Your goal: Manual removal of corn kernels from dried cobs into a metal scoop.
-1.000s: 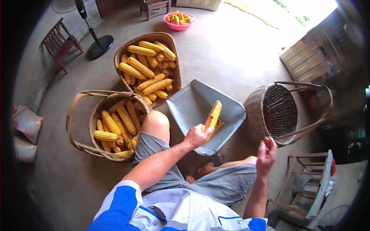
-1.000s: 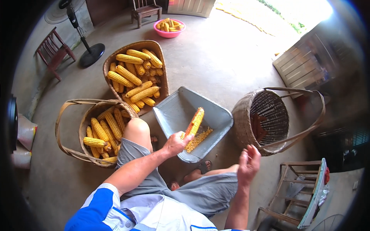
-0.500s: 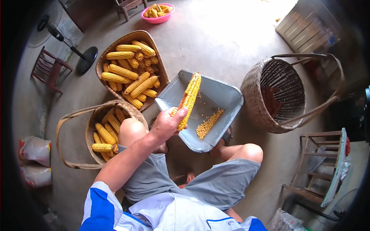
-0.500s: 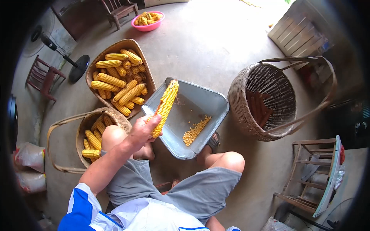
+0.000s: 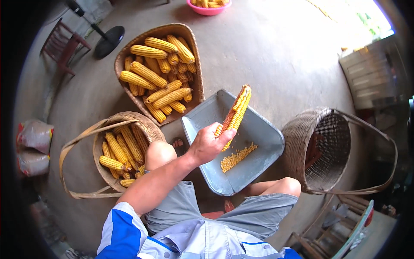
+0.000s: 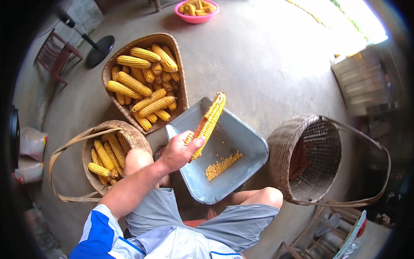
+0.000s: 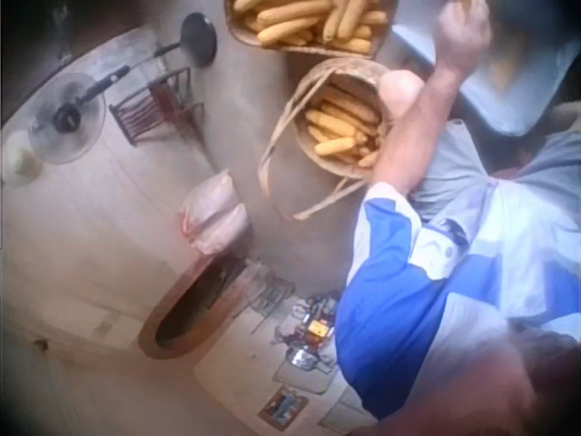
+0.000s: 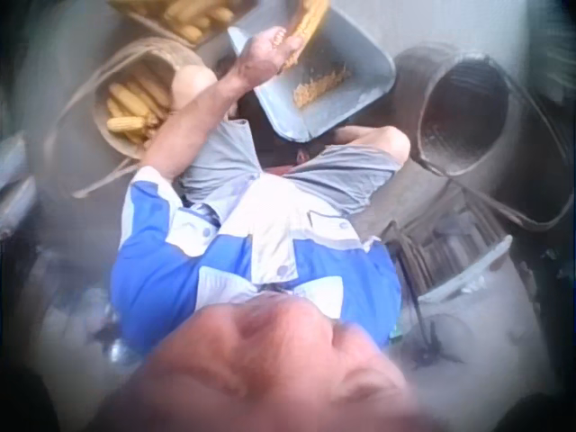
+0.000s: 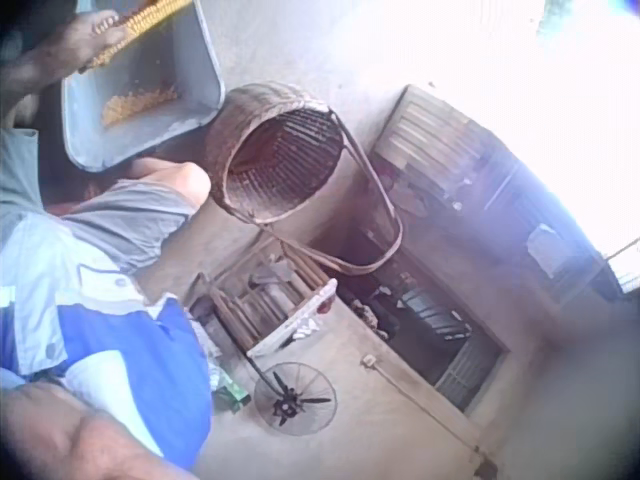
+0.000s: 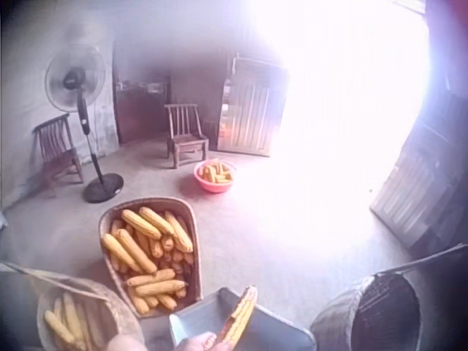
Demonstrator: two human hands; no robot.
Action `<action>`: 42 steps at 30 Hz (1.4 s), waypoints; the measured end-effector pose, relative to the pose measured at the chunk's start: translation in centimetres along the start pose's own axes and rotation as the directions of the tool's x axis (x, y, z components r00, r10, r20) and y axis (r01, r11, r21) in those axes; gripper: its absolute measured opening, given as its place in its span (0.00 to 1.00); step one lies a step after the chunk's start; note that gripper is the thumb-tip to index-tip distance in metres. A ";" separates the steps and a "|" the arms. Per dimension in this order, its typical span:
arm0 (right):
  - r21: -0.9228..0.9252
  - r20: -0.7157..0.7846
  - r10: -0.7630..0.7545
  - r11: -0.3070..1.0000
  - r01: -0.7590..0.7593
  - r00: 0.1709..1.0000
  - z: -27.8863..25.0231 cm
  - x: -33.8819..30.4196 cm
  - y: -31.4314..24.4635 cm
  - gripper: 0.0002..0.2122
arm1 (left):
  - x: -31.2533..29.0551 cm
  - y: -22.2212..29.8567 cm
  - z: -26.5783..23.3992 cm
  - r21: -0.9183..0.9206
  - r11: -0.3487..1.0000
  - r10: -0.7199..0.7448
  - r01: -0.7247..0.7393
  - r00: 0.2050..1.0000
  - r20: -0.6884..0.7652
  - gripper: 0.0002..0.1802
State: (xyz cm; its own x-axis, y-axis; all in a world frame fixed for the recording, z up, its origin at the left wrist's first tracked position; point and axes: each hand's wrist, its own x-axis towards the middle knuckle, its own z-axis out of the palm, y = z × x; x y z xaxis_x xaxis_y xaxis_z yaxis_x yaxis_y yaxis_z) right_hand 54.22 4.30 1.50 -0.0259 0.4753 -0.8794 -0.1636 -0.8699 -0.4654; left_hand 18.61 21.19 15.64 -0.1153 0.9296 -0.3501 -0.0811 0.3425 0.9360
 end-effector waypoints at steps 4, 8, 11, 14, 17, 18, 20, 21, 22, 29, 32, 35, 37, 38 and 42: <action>-0.032 0.019 -0.041 0.999 0.042 0.999 -2.4 0.5 0.0 0.12 | -1.9 1.2 0.1 0.024 0.999 -0.027 0.028 1.000 -0.015 0.25; -0.041 0.015 -0.114 0.993 0.114 0.993 -6.1 -0.1 -1.2 0.12 | -6.8 1.2 0.5 -0.177 0.983 -0.048 0.050 0.999 0.018 0.24; -0.048 0.021 -0.167 0.985 0.168 0.986 -9.4 0.1 -2.9 0.12 | -9.5 -1.4 0.1 -0.196 0.972 -0.124 0.128 0.992 0.036 0.22; -0.193 0.017 -0.372 0.909 0.368 0.928 -15.1 0.0 -6.9 0.12 | -10.2 -3.6 1.2 -0.202 0.972 -0.110 0.120 0.992 0.062 0.23; -0.642 -0.077 -0.828 0.467 0.608 0.555 -12.5 -3.3 -14.8 0.03 | -12.0 -5.2 1.5 -0.175 0.979 -0.099 0.100 0.995 0.014 0.25; -0.589 -0.081 -0.901 0.388 0.709 0.426 -10.0 -5.7 -17.2 0.03 | -12.2 -5.7 1.7 -0.137 0.985 -0.096 0.101 0.995 0.040 0.24; -0.524 -0.033 -0.962 0.246 0.815 0.269 -5.0 -10.5 -19.8 0.05 | -12.6 -5.7 2.2 -0.053 0.990 -0.122 0.129 0.987 0.108 0.26; -0.502 0.029 -0.970 0.196 0.842 0.243 -1.3 -12.4 -20.0 0.06 | -12.5 -5.7 2.6 -0.049 0.991 -0.118 0.125 0.985 0.124 0.26; -0.470 0.166 -0.950 0.161 0.868 0.266 1.6 -12.7 -20.0 0.07 | -12.4 -5.9 2.9 0.066 0.997 -0.056 0.049 0.992 0.113 0.27; -0.185 0.359 -0.492 0.795 0.577 0.793 13.3 -3.1 -16.7 0.19 | -11.7 -6.4 4.7 0.234 0.972 -0.038 -0.011 0.978 0.203 0.32; -0.010 0.387 -0.540 0.808 0.590 0.747 14.2 1.6 -15.4 0.14 | -11.3 -6.6 5.6 0.183 0.983 -0.013 -0.028 0.976 0.220 0.27; 0.202 0.274 -0.545 0.838 0.507 0.792 14.8 3.9 -13.7 0.14 | -9.6 -7.1 5.7 0.084 0.986 -0.162 0.144 0.946 0.281 0.24; 0.203 0.253 -0.521 0.853 0.481 0.815 15.1 4.1 -13.6 0.14 | -8.7 -8.6 5.9 0.080 0.989 -0.141 0.124 0.958 0.250 0.23; 0.191 0.266 -0.495 0.868 0.458 0.827 15.6 3.7 -14.0 0.14 | -8.2 -9.0 5.8 0.086 0.988 -0.143 0.125 0.959 0.246 0.24; 0.047 0.326 -0.531 0.836 0.547 0.782 16.2 3.9 -14.0 0.14 | -6.9 -9.6 6.3 0.002 0.985 -0.168 0.173 0.954 0.247 0.26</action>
State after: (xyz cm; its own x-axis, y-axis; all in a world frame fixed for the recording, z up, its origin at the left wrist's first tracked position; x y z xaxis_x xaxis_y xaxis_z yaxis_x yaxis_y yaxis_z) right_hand 40.40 20.43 6.22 -0.2550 0.8765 -0.4084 -0.1974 -0.4607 -0.8654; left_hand 26.46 12.39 9.29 0.1483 0.8633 -0.4824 -0.0978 0.4982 0.8615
